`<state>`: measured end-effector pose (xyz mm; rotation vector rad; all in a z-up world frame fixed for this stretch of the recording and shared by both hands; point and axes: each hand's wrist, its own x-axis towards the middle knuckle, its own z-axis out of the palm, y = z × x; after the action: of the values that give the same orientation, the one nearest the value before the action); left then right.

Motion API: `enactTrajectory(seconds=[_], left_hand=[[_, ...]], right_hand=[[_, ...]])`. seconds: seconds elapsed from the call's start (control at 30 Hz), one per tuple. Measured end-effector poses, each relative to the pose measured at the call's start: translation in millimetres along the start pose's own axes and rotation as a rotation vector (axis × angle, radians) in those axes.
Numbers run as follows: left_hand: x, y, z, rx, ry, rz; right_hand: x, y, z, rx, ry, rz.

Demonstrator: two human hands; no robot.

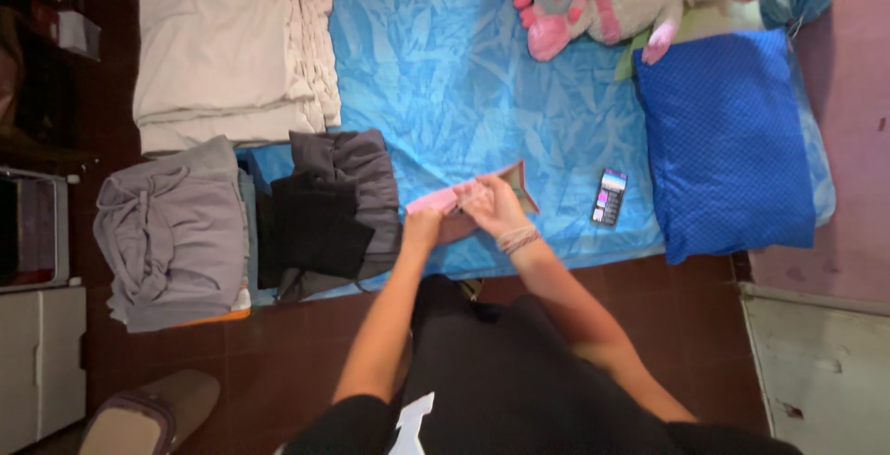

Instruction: Organizing various bags, containers, and items in a bedroom and on a vanity.

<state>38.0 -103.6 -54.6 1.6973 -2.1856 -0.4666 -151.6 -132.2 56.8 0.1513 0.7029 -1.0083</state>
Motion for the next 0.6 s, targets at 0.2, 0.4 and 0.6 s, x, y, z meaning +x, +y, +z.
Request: enactTrajectory(seconds=[0.2, 0.4, 0.6], left_hand=[[-3.3, -46.9, 11.6, 0.081, -0.042, 0.061], [2.7, -44.2, 11.5, 0.119, -0.056, 0.137], [-8.9, -33.4, -1.8, 0.136, -0.030, 0.052]], right_hand=[[-10.5, -60.1, -22.6, -1.549, 0.167, -0.372], [-18.6, -96.5, -75.7, -2.292, 0.316, -0.569], [-28.5, -67.5, -75.6, -2.113, 0.085, -0.562]])
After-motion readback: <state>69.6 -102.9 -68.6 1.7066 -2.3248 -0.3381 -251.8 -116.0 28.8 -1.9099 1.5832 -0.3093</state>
